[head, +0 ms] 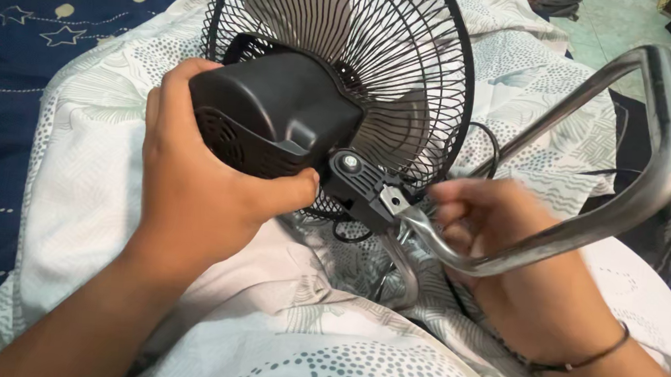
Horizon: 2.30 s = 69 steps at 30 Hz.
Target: The person assembles a small desk fan by attaching the fan blades to the motor hub, securing the front grill, and then attaching the metal stand to the base using a screwdriver.
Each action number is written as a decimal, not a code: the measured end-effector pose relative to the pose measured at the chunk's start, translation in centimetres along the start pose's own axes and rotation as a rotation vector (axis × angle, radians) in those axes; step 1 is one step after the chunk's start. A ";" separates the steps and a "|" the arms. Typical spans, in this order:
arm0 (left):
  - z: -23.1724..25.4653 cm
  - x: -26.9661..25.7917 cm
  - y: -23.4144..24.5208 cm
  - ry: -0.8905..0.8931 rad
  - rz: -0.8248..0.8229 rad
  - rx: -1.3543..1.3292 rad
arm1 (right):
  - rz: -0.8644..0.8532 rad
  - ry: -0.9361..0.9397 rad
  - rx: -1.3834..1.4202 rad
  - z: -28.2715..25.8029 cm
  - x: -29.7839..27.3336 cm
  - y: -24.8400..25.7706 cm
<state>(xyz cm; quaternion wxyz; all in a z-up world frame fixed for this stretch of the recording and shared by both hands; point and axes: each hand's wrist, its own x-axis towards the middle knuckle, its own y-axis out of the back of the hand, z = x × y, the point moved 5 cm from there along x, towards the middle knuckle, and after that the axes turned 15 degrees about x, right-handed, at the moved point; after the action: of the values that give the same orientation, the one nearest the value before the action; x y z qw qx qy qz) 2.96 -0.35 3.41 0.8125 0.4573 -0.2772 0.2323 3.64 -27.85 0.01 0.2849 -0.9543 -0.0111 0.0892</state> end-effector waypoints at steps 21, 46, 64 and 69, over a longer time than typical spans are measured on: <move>2.7 0.3 1.7 -0.208 -0.006 -0.046 | -0.253 -0.426 -0.265 4.0 0.9 0.0; -5.6 4.6 4.0 -0.281 -0.078 -0.146 | -0.331 -0.579 -0.265 5.0 4.7 -12.2; -5.2 1.6 2.0 -0.119 -0.142 -0.307 | -0.452 -0.062 -0.981 -10.7 2.0 4.3; -5.1 1.6 2.1 -0.117 -0.130 -0.325 | -0.494 0.184 -1.101 -11.9 19.3 -1.1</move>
<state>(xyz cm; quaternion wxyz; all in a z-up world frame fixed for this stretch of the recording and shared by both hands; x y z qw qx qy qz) 4.04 5.28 3.62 0.8714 0.3496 -0.3279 0.1045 24.80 -31.95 7.19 -0.2382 -0.9344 -0.2520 -0.0813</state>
